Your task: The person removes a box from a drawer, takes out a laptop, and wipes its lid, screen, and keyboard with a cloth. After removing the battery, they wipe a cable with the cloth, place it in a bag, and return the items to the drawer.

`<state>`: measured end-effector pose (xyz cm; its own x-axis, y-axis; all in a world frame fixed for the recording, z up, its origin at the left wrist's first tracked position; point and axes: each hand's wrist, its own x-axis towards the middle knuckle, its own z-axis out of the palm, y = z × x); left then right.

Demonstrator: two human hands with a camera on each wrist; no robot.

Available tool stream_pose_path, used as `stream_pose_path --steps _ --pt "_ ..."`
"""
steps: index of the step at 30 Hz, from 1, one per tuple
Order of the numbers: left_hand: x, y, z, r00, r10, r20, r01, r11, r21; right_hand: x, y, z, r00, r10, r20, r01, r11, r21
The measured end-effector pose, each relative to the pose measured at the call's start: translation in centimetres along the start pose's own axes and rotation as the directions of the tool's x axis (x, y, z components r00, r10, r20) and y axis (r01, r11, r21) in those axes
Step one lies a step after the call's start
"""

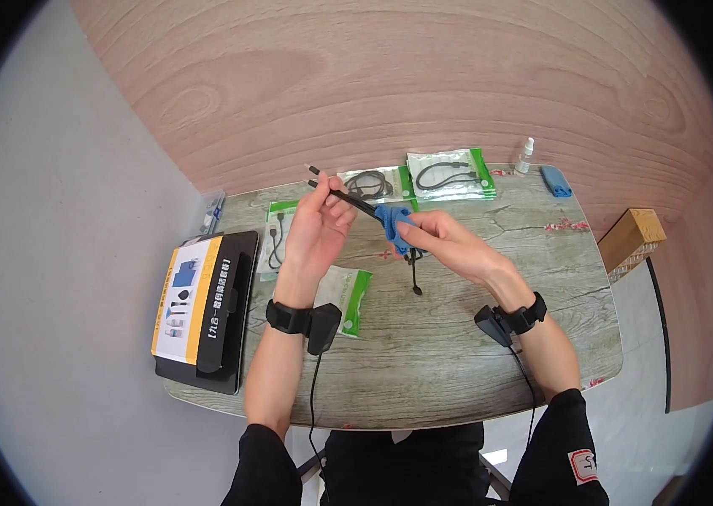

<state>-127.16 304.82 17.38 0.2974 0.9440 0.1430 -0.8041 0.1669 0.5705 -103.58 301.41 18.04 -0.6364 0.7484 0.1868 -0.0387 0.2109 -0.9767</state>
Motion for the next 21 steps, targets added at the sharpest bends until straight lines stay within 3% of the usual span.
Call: stream_pose_path --steps 1,4,10,13,16,21 --pt "0.0 0.0 0.1 0.999 -0.001 0.033 0.002 1.000 -0.028 0.1 0.3 -0.1 1.000 0.016 0.017 -0.016 1.000 -0.003" --pt "-0.1 0.1 0.7 0.987 0.065 -0.148 -0.074 0.996 -0.058 0.0 0.6 -0.6 0.998 0.031 0.054 -0.031 0.999 -0.016" --pt "-0.1 1.8 -1.5 0.971 0.204 -0.122 -0.205 0.979 0.012 -0.5 -0.5 -0.8 0.997 0.001 0.075 0.001 1.000 -0.019" --pt "-0.1 1.2 -0.4 0.967 0.177 -0.186 -0.186 0.982 -0.031 -0.3 -0.4 -1.0 0.996 0.010 0.083 -0.009 1.000 -0.014" --pt "0.0 1.3 -0.7 0.985 0.046 -0.164 -0.056 0.997 -0.057 -0.7 -0.9 -1.0 0.996 0.032 0.083 -0.033 0.999 0.006" --pt "0.3 2.1 -2.7 0.973 0.055 -0.223 -0.074 0.994 -0.078 -0.7 -0.9 -1.7 0.993 0.006 0.119 -0.006 1.000 0.000"
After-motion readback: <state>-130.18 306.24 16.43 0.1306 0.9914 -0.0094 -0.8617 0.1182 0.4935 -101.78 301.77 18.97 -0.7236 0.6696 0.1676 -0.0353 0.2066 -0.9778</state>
